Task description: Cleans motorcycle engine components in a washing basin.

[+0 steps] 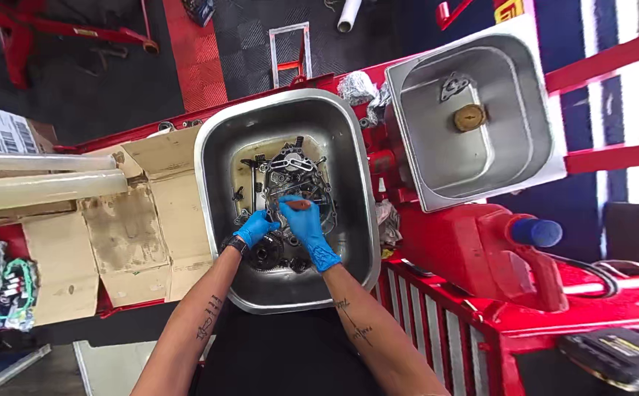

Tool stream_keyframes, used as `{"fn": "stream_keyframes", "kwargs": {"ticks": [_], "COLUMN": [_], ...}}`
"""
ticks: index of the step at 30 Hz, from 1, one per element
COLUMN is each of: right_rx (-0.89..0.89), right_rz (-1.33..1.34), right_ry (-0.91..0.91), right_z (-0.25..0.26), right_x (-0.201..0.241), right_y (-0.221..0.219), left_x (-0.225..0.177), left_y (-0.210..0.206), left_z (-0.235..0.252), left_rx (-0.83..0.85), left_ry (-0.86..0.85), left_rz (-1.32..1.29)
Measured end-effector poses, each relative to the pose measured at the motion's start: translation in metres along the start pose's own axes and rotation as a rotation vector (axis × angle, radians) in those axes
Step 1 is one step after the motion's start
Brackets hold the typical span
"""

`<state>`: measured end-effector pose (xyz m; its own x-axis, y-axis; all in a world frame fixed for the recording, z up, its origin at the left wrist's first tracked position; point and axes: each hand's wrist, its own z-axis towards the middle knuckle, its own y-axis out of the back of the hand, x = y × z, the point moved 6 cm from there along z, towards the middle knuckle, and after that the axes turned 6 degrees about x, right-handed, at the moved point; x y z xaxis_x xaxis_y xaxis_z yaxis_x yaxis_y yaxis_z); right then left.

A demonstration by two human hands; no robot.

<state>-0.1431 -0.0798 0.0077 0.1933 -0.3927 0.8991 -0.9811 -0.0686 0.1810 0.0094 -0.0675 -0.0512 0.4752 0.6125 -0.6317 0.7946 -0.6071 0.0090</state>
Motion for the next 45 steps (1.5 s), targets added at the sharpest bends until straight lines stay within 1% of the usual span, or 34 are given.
{"fn": "stream_keyframes", "kwargs": {"ticks": [1, 3, 4, 5, 8, 9, 10, 12, 14, 16, 18, 20, 22, 23, 25, 27, 29, 30, 32, 34, 36, 37, 39, 40, 41, 42, 45], "right_rx": [0.056, 0.189, 0.219, 0.204, 0.048, 0.022, 0.028, 0.101, 0.166, 0.185, 0.184, 0.255, 0.304, 0.288, 0.174, 0.092, 0.110, 0.148, 0.186, 0.152, 0.056, -0.009, -0.068, -0.048, -0.036, -0.055, -0.210], "right_rz": [-0.020, -0.087, -0.078, -0.013, 0.318, 0.361, 0.350, 0.208, 0.066, -0.039, -0.066, -0.216, -0.397, -0.475, -0.582, -0.642, -0.654, -0.661, -0.659, -0.624, -0.568, -0.551, -0.515, -0.508, -0.503, -0.486, -0.315], "right_ry": [-0.023, -0.134, -0.177, -0.193, -0.207, -0.228, -0.245, -0.278, -0.272, -0.227, -0.181, -0.196, -0.210, -0.202, -0.153, -0.135, -0.115, -0.098, -0.041, 0.020, 0.035, 0.056, 0.083, 0.093, 0.098, 0.098, 0.052], "right_z": [-0.009, -0.019, -0.021, -0.016, 0.004, 0.002, -0.006, -0.029, -0.047, -0.045, -0.041, -0.043, -0.042, -0.037, -0.022, -0.013, -0.021, -0.031, -0.045, -0.050, -0.051, -0.051, -0.053, -0.054, -0.055, -0.051, -0.024], "right_x": [-0.006, -0.015, -0.018, -0.016, -0.008, -0.010, -0.015, -0.027, -0.028, -0.015, -0.008, -0.003, 0.012, 0.022, 0.031, 0.026, 0.019, 0.014, 0.005, 0.002, -0.001, -0.004, -0.012, -0.016, -0.017, -0.017, -0.020], "right_y": [0.005, 0.020, 0.023, 0.024, 0.015, 0.015, 0.018, 0.033, 0.049, 0.051, 0.037, 0.030, 0.043, 0.052, 0.065, 0.072, 0.077, 0.075, 0.068, 0.064, 0.071, 0.076, 0.083, 0.083, 0.083, 0.086, 0.092], "left_x": [0.001, 0.002, 0.004, 0.002, 0.002, 0.001, -0.001, -0.004, -0.003, -0.001, -0.001, 0.001, 0.000, 0.001, 0.003, -0.002, -0.015, -0.024, -0.055, -0.105, -0.153, -0.164, -0.166, -0.163, -0.160, -0.157, -0.144], "left_y": [0.000, 0.000, -0.001, 0.000, -0.001, 0.000, 0.003, 0.006, 0.003, 0.001, 0.000, -0.001, -0.001, -0.002, -0.004, 0.001, 0.021, 0.034, 0.060, 0.071, 0.068, 0.067, 0.063, 0.062, 0.061, 0.061, 0.059], "left_z": [0.000, 0.000, -0.002, -0.001, -0.002, -0.002, -0.002, -0.001, -0.004, -0.005, -0.003, -0.003, -0.005, -0.005, -0.006, -0.008, -0.007, -0.004, 0.006, 0.016, 0.041, 0.061, 0.096, 0.106, 0.110, 0.108, 0.087], "left_rx": [-0.004, -0.013, -0.015, -0.012, 0.002, 0.003, 0.009, 0.023, 0.050, 0.056, 0.050, 0.028, 0.018, 0.011, -0.003, -0.018, -0.070, -0.121, -0.242, -0.317, -0.286, -0.241, -0.098, -0.033, -0.006, 0.000, 0.014], "left_ry": [0.011, 0.027, 0.035, 0.034, 0.034, 0.035, 0.037, 0.038, 0.042, 0.019, -0.007, -0.009, -0.006, -0.007, -0.003, 0.023, 0.046, 0.036, -0.024, -0.096, -0.141, -0.134, -0.090, -0.074, -0.082, -0.104, -0.137], "left_rz": [0.002, 0.018, 0.023, 0.026, 0.030, 0.046, 0.067, 0.087, 0.084, 0.072, 0.083, 0.080, 0.066, 0.054, 0.019, 0.005, 0.014, 0.027, 0.127, 0.296, 0.446, 0.531, 0.643, 0.674, 0.688, 0.679, 0.574]}}
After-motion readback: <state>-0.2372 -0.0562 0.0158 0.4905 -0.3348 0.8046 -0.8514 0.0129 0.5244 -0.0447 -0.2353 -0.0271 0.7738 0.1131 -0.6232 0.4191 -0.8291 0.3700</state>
